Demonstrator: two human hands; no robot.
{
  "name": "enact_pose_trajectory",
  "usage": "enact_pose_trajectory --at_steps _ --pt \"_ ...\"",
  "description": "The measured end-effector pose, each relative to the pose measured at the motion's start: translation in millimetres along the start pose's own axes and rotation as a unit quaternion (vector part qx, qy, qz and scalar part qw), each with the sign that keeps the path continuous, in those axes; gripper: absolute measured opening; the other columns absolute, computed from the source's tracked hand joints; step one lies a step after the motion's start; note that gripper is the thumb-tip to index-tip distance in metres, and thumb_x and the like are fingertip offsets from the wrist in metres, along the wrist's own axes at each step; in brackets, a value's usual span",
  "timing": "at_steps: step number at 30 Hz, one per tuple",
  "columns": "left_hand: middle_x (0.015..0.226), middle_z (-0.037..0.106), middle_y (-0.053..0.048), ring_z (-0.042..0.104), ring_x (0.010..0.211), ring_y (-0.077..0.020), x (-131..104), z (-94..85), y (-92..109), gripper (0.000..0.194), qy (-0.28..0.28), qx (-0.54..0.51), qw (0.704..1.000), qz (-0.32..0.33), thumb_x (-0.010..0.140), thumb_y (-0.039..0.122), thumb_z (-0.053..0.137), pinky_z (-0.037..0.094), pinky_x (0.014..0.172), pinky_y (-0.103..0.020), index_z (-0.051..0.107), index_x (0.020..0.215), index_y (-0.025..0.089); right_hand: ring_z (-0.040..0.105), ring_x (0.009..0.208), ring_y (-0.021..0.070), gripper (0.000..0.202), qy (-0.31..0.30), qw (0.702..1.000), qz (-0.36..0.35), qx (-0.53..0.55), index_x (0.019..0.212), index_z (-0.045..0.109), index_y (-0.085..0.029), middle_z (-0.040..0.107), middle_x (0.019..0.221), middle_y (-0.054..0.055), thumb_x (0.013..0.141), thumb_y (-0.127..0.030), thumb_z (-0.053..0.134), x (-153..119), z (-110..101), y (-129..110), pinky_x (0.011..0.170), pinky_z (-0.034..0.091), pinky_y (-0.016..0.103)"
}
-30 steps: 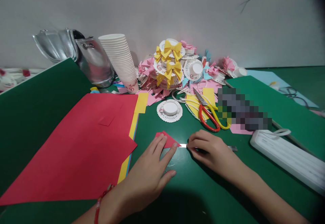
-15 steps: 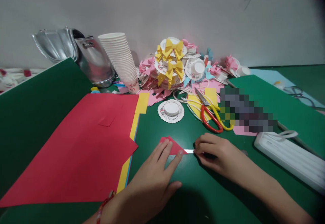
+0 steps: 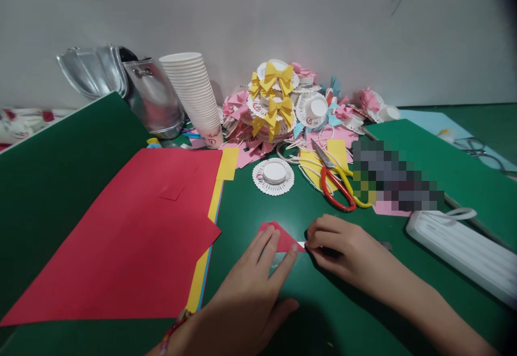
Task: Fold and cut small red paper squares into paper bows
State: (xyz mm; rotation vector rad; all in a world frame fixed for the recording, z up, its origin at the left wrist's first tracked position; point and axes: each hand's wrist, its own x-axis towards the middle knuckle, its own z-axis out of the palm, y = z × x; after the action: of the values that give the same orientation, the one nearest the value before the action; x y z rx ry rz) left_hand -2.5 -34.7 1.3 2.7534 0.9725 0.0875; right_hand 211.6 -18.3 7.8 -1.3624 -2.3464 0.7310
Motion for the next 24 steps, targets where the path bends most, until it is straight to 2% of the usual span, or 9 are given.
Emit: enact_pose_trajectory --at_steps 7,13,17,24 --pt "0.136 0.036 -0.023 0.031 0.124 -0.0401 3.4 -0.2 -0.5 0.055 -0.017 0.017 1.0 -0.004 0.082 0.033 0.052 0.043 0.09 -0.052 0.037 0.132 0.014 0.052 0.075 0.0139 0.014 0.001 1.0 0.001 0.004 0.071 0.056 -0.018 0.056 0.081 0.003 0.08 -0.009 0.05 0.4 -4.6 2.5 0.067 0.043 0.024" --pt "0.137 0.034 -0.023 0.03 0.125 -0.0388 1.5 3.9 -4.4 0.062 -0.002 0.008 1.0 0.012 0.082 0.035 0.052 0.043 0.09 -0.05 0.03 0.136 0.014 0.053 0.075 0.0137 0.014 -0.003 1.0 0.003 0.009 0.072 0.056 -0.018 0.056 0.082 0.003 0.08 -0.009 0.049 -0.4 -3.6 5.7 0.067 0.043 0.024" --pt "0.136 0.034 -0.025 0.03 0.125 -0.0415 1.1 5.8 -5.2 0.064 -0.011 0.009 1.0 0.018 0.08 0.037 0.054 0.043 0.088 -0.053 0.032 0.135 0.012 0.053 0.075 0.0141 0.016 -0.001 1.0 -0.004 0.008 0.071 0.057 -0.018 0.056 0.082 0.003 0.081 -0.009 0.048 1.0 -3.6 5.6 0.067 0.043 0.025" --pt "0.139 0.031 -0.024 0.027 0.126 -0.0408 -1.3 10.9 -6.4 0.069 -0.002 -0.007 1.0 0.013 0.08 0.04 0.053 0.041 0.09 -0.053 0.025 0.138 0.014 0.054 0.073 0.0133 0.016 0.007 1.0 -0.006 0.017 0.07 0.058 -0.017 0.056 0.08 0.004 0.08 -0.009 0.049 0.4 -6.3 5.3 0.065 0.044 0.024"
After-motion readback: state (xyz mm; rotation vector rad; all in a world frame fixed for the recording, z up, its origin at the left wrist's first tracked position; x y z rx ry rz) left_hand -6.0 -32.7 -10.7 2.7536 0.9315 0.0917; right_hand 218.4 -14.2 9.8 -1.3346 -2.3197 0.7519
